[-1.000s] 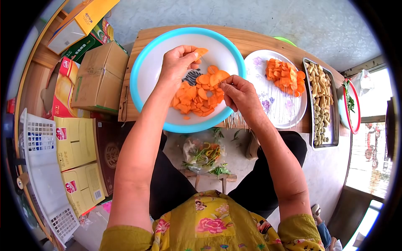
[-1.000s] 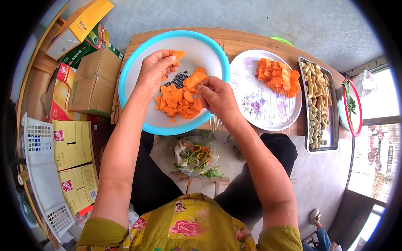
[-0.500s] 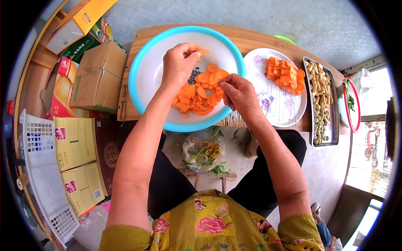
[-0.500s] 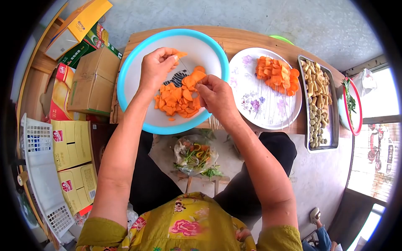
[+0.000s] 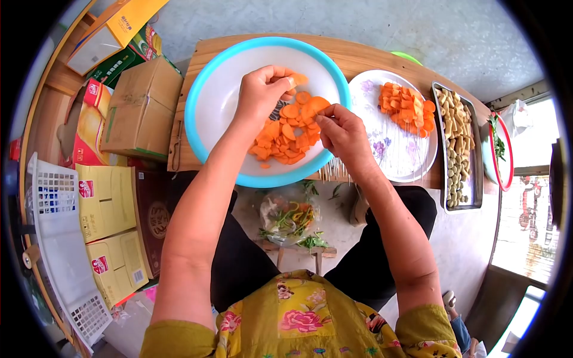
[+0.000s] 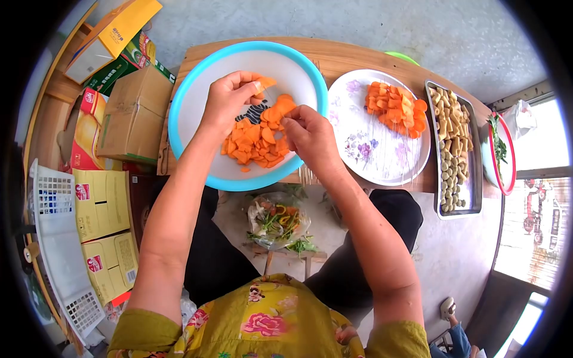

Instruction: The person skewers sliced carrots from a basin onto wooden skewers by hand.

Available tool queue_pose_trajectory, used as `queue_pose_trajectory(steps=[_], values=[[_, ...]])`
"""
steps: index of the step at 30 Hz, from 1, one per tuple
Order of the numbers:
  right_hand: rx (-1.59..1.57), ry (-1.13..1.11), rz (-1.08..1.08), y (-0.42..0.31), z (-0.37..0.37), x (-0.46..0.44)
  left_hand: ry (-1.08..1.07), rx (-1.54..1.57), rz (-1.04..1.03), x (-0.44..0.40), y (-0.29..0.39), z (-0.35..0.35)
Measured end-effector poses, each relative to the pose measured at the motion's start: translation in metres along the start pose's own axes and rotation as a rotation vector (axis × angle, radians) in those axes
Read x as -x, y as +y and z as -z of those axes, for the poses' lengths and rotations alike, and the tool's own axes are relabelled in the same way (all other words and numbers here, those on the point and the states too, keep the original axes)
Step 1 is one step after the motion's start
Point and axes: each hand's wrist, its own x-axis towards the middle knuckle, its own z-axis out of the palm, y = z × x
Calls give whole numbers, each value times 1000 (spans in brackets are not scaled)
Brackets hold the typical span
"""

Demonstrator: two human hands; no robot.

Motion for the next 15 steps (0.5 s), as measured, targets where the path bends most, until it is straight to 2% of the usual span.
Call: queue_pose_trajectory(steps=[1,4,8,14,15], values=[[-52,-18,-58,-5,1,0,3,184,66,-1,-1,1],[-43,-55,-57,-6,3,0,9,309,83,-1,-4,2],[-33,-53,-20,-2,1,0,69,295,58,-7,-11,5],[-11,-49,-6,-3,1,0,115,428,141,-8,-12,5],[-18,-52,-5,-2,2,0,69,497,188,-9,-13,7]])
